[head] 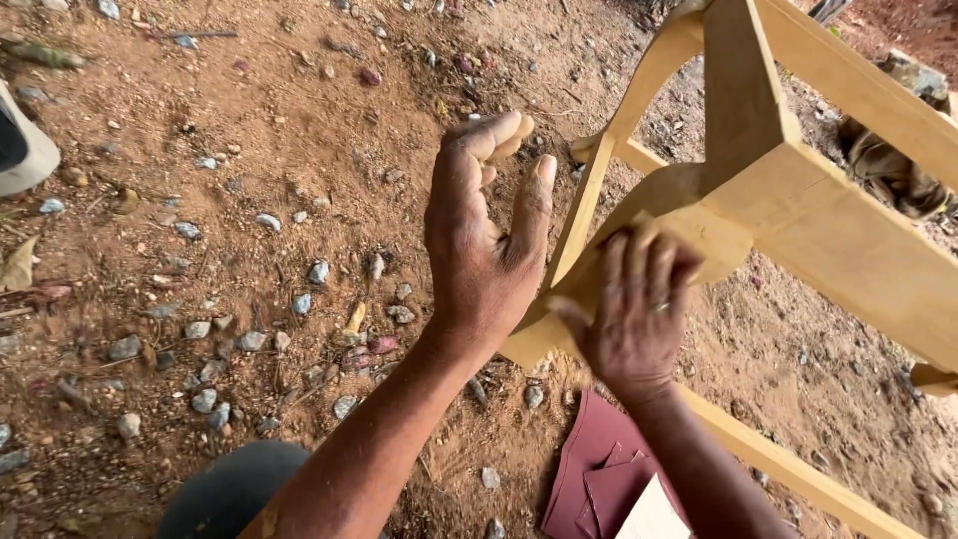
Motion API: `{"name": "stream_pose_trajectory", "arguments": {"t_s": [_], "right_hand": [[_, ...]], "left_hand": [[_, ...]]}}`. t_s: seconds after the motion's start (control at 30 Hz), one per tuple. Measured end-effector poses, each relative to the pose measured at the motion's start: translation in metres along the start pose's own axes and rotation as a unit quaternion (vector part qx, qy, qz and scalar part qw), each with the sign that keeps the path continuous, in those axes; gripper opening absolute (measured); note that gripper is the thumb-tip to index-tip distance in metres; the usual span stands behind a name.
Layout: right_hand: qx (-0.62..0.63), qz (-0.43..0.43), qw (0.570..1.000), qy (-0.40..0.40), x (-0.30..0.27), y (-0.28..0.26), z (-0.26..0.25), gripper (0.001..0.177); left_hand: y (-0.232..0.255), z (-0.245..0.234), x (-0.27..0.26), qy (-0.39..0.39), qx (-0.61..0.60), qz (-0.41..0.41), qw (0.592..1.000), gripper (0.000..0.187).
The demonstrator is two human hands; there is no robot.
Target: Sanding the wooden frame of a table or bench by hand with sandpaper.
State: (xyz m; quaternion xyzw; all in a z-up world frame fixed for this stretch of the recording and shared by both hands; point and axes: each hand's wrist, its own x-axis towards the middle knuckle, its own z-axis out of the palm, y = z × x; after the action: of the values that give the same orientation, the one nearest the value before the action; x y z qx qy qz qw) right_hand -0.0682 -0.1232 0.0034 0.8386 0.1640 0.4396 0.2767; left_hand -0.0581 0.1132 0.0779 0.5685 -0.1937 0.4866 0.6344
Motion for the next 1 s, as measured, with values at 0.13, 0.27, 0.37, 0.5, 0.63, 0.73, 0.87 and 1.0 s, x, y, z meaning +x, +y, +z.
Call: {"name": "stream_pose_trajectory", "arguments": {"t_s": [0.13,0.27,0.37,0.5,0.63,0.73,0.87,1.0], "right_hand": [[0.127,-0.036,0.99,0.059,-0.049,-0.032,0.026,0.088],[0.099,-0.053,0.943,-0.313,-0.032,-0.016,0.018,0.1],[0.013,-0.035,0.975,-0.221,-0.019,0.004,0.007,0.102],[0.09,-0.016,0.996,0.007,-0.056,-0.024,0.029,0.101],[0.098,-0.033,0.972,-0.211,-0.065,-0.013,0.041,0.104],[0.07,-0.011,0.997,-0.035,-0.032,0.012,0.01,0.104],[0.0,0.035,0.981,-0.192,-0.046,-0.019,0.018,0.112],[0.024,-0.034,0.929,-0.368,-0.039,-0.038,0.001,0.108]], "left_hand": [[0.004,-0.005,-0.001,0.0,-0.011,-0.003,1.0,0.028],[0.001,0.003,-0.005,-0.002,0.02,-0.025,0.999,0.031],[-0.008,0.013,-0.016,-0.022,0.025,-0.023,0.999,0.03],[-0.02,0.023,-0.03,-0.077,0.027,-0.039,0.996,0.046],[-0.034,0.035,-0.04,-0.22,-0.058,-0.19,0.955,0.08],[-0.031,0.048,-0.051,-0.306,-0.178,-0.316,0.88,0.101],[-0.031,0.044,-0.044,-0.38,-0.204,-0.361,0.827,0.113],[-0.049,0.042,-0.057,-0.466,-0.174,-0.332,0.801,0.127]]}}
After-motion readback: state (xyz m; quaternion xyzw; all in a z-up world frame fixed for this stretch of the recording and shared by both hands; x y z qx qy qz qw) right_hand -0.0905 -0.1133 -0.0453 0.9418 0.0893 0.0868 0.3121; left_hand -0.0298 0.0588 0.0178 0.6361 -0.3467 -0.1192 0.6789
